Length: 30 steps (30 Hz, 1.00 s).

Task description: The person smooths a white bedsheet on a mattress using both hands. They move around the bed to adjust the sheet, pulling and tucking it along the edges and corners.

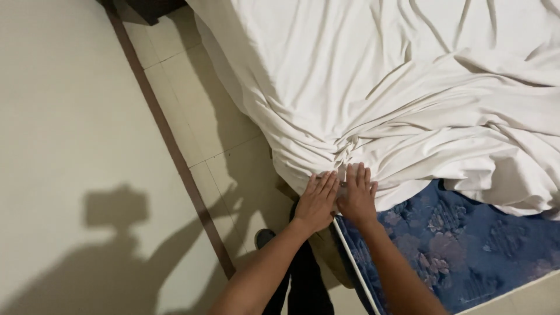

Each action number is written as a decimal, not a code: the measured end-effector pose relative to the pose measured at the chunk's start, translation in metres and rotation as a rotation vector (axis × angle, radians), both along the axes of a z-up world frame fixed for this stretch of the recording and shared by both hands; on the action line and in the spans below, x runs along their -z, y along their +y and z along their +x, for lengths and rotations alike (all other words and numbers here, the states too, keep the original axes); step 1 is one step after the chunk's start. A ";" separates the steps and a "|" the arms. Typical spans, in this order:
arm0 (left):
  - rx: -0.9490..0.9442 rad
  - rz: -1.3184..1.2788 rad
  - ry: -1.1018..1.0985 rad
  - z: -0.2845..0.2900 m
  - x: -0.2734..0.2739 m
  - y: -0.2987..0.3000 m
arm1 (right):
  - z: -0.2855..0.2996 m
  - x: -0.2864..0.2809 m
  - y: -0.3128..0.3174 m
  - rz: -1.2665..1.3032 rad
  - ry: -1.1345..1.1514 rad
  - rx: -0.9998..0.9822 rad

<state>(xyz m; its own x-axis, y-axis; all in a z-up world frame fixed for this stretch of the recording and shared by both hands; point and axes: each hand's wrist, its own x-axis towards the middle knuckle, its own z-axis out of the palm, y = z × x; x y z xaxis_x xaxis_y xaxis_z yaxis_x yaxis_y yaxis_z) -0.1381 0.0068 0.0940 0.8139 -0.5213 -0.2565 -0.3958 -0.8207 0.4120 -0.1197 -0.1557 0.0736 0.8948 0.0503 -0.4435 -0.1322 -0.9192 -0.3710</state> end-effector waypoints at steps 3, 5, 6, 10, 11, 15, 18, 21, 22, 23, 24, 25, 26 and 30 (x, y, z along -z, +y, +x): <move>0.025 -0.009 -0.032 -0.018 -0.009 0.010 | -0.021 -0.001 -0.003 -0.012 -0.062 -0.012; 0.001 -0.049 -0.059 -0.029 0.005 0.015 | -0.025 -0.014 0.002 -0.073 -0.024 -0.054; -0.035 -0.071 -0.088 -0.036 0.013 0.016 | -0.028 -0.021 0.004 -0.117 0.011 -0.106; -0.180 -0.193 -0.079 -0.057 0.025 -0.008 | -0.031 -0.020 -0.011 -0.250 0.000 -0.248; -0.174 -0.204 -0.072 -0.054 0.027 -0.010 | -0.031 -0.012 -0.019 -0.335 0.000 -0.290; -0.141 -0.103 -0.124 -0.056 0.032 -0.047 | -0.037 -0.025 -0.044 -0.387 0.034 -0.307; -0.158 -0.030 -0.166 -0.035 0.038 -0.088 | -0.021 -0.017 -0.074 -0.458 -0.005 -0.312; -0.227 0.054 -0.125 -0.014 0.040 -0.121 | -0.011 0.018 -0.109 -0.645 -0.241 -0.479; -0.252 0.065 -0.121 -0.009 0.041 -0.125 | -0.003 0.015 -0.110 -0.632 -0.248 -0.504; -0.300 0.058 -0.088 0.000 0.043 -0.128 | 0.010 0.015 -0.109 -0.562 -0.219 -0.476; -0.348 0.049 -0.056 0.010 0.045 -0.131 | 0.023 0.014 -0.108 -0.493 -0.188 -0.449; -0.341 0.047 -0.036 0.000 0.053 -0.134 | 0.016 0.019 -0.118 -0.493 -0.166 -0.448; -0.367 0.037 -0.030 -0.009 0.060 -0.138 | 0.010 0.023 -0.130 -0.415 -0.200 -0.455; -0.457 0.164 -0.294 0.006 0.113 -0.162 | 0.032 0.054 -0.154 -0.531 -0.496 -0.642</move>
<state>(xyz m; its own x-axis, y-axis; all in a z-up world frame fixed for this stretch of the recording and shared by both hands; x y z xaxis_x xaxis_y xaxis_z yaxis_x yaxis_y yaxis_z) -0.1323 -0.1556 -0.0190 0.9969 -0.0718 -0.0329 -0.0643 -0.9796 0.1905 -0.0875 -0.3102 0.0192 0.8581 0.4970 -0.1289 0.5133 -0.8255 0.2345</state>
